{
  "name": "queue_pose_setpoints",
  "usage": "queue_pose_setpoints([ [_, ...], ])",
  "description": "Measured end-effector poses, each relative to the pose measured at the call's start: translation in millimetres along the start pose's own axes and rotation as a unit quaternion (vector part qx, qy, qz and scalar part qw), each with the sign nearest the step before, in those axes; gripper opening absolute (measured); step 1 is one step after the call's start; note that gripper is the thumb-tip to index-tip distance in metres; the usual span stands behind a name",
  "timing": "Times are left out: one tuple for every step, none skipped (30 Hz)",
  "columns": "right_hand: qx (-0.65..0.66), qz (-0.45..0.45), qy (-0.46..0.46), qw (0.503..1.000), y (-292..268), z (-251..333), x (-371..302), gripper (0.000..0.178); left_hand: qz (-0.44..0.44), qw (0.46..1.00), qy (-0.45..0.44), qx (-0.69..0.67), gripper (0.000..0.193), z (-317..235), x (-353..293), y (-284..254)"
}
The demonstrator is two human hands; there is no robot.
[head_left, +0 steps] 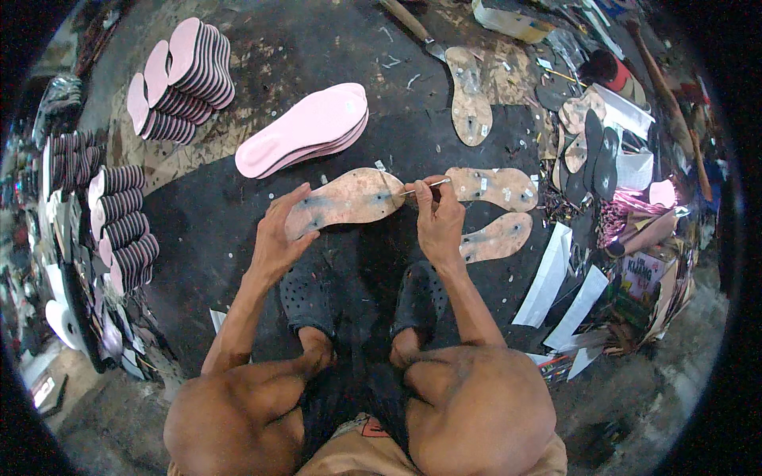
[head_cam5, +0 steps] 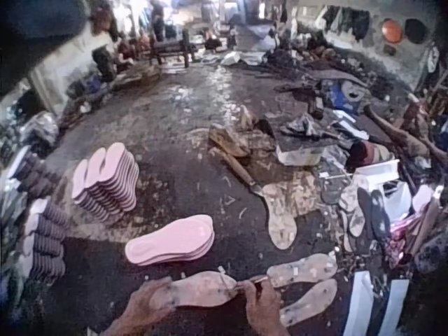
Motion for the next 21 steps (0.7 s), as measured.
queue_pose_setpoints([
  [-0.012,-0.012,-0.004,1.0,0.7,2.8,-0.4,0.023,-0.001,1.0,-0.002,-0.007,0.093,0.9,0.2,1.0],
  [-0.039,-0.005,-0.047,0.998,7.4,9.3,-2.7,0.021,-0.002,1.0,-0.003,-0.014,0.094,1.5,0.6,1.4],
  [-0.066,0.003,-0.09,0.994,16.8,14.5,-5.7,0.02,-0.004,1.0,-0.005,-0.02,0.095,1.9,0.9,1.7],
  [-0.092,0.011,-0.134,0.987,24.5,19.5,-8.7,0.019,-0.011,1.0,0.002,-0.029,0.096,2.9,0.4,3.8],
  [-0.099,0.012,-0.15,0.984,30.7,21.8,-9.3,0.015,-0.021,0.999,0.008,-0.03,0.096,4.4,1.0,0.7],
  [-0.106,0.014,-0.167,0.98,33.5,23.6,-12.7,0.014,-0.032,0.999,0.015,-0.031,0.097,6.2,1.3,-3.1],
  [-0.112,0.016,-0.184,0.976,36.3,25.8,-16.0,0.014,-0.035,0.998,0.008,-0.042,0.097,10.0,2.4,-4.4],
  [-0.081,-0.013,-0.189,0.979,31.8,28.0,-19.8,0.015,-0.034,0.998,-0.003,-0.055,0.098,9.9,5.6,-1.3],
  [-0.043,0.012,-0.189,0.981,42.6,42.8,-23.6,0.015,-0.03,0.997,-0.016,-0.068,0.098,10.5,2.7,-1.3],
  [-0.005,0.036,-0.187,0.982,59.0,58.5,-25.9,0.014,-0.046,0.989,-0.033,-0.137,0.1,14.6,-4.7,-1.6],
  [0.027,0.05,-0.192,0.98,72.3,74.0,-22.6,0.014,-0.037,0.99,-0.056,-0.12,0.1,18.1,-3.3,0.6],
  [-0.002,0.104,-0.168,0.98,95.7,80.1,-23.8,0.012,-0.026,0.991,-0.081,-0.105,0.1,18.6,-4.1,4.1],
  [-0.022,0.134,-0.158,0.978,117.1,77.4,-22.7,0.011,-0.015,0.99,-0.105,-0.09,0.1,19.4,-4.8,6.4],
  [-0.039,0.162,-0.151,0.974,139.3,67.9,-18.0,0.011,-0.014,0.992,-0.096,-0.085,0.1,17.8,-0.8,6.4],
  [-0.056,0.193,-0.138,0.97,154.6,64.8,-19.6,0.011,-0.01,0.992,-0.092,-0.081,0.1,19.0,-2.6,4.9],
  [-0.037,0.18,-0.17,0.968,149.5,64.6,-23.4,0.011,-0.005,0.993,-0.088,-0.077,0.099,19.6,-4.1,4.2],
  [-0.015,0.169,-0.206,0.964,141.0,73.9,-28.4,0.012,-0.014,0.992,-0.096,-0.078,0.099,22.7,-6.2,1.4],
  [0.003,0.154,-0.238,0.959,130.0,78.2,-35.7,0.012,-0.022,0.991,-0.102,-0.084,0.098,22.3,-7.5,5.8],
  [-0.016,0.149,-0.21,0.966,127.3,69.5,-42.5,0.012,-0.028,0.99,-0.108,-0.091,0.097,22.0,-9.5,8.5],
  [-0.036,0.139,-0.186,0.972,122.2,58.0,-46.7,0.012,-0.025,0.995,-0.067,-0.063,0.096,16.6,-3.7,8.5],
  [-0.055,0.129,-0.159,0.977,118.8,45.5,-48.9,0.012,-0.021,0.999,-0.026,-0.036,0.096,9.1,-0.4,7.3],
])
Point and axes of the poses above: each hand's wrist, its own x-axis towards the middle knuckle, its own y-axis out of the palm, z = x × y, the point moved 7 cm from there along x, towards the middle knuckle, and after that the axes turned 15 degrees about y, right-handed, at the moved point
